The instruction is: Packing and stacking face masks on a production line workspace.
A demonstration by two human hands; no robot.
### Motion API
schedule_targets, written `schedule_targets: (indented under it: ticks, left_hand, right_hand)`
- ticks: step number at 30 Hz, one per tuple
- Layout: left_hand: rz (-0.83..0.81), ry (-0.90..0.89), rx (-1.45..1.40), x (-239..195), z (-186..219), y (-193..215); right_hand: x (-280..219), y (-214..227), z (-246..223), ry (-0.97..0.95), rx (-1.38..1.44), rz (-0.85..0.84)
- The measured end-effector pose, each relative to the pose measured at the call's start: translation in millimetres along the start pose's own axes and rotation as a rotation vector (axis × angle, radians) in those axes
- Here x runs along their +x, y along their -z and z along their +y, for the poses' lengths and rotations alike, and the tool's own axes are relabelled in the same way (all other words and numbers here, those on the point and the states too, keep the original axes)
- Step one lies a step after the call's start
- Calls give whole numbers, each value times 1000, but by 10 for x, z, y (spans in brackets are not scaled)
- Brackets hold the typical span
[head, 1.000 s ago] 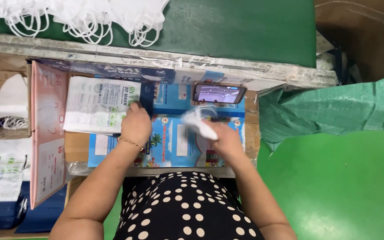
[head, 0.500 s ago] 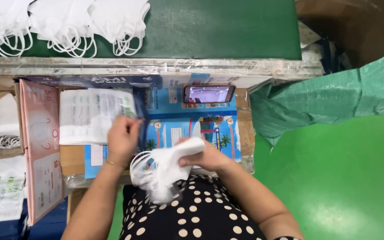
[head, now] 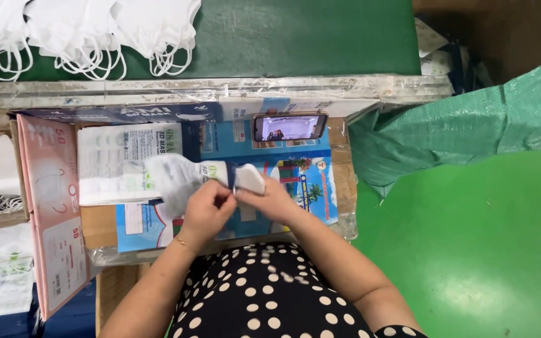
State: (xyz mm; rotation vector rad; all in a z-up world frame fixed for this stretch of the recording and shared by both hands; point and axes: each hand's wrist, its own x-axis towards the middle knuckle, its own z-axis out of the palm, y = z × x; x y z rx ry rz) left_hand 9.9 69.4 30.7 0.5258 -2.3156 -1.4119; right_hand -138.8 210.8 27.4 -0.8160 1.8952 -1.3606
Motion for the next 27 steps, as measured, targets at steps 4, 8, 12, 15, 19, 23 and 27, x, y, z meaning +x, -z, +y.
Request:
schedule_targets:
  ticks: [4,8,12,15,19,23,27]
  left_hand:
    - [-21,242,-324,116,174,173]
    - [135,-130,80,285,548,500]
    - [43,-278,206,292,436,526]
    - [94,-202,178,282,328,523]
    - [127,-178,185,252,400,419]
    - [43,-357,283,223,436,233]
    - [181,-195,159,197,189,320]
  right_hand:
    - [-71,31,222,-162,176,-339]
    - [-154,-41,-64,-71,39,-285]
    - [-193,11,-279,58,-52,-257]
    - [-227,80,-66,-74,190,-268]
    - [-251,133,-21,-255,439,-328]
    - [-240,16,150,184,-381,-485]
    - [-193,110,-385,167,-208,-287]
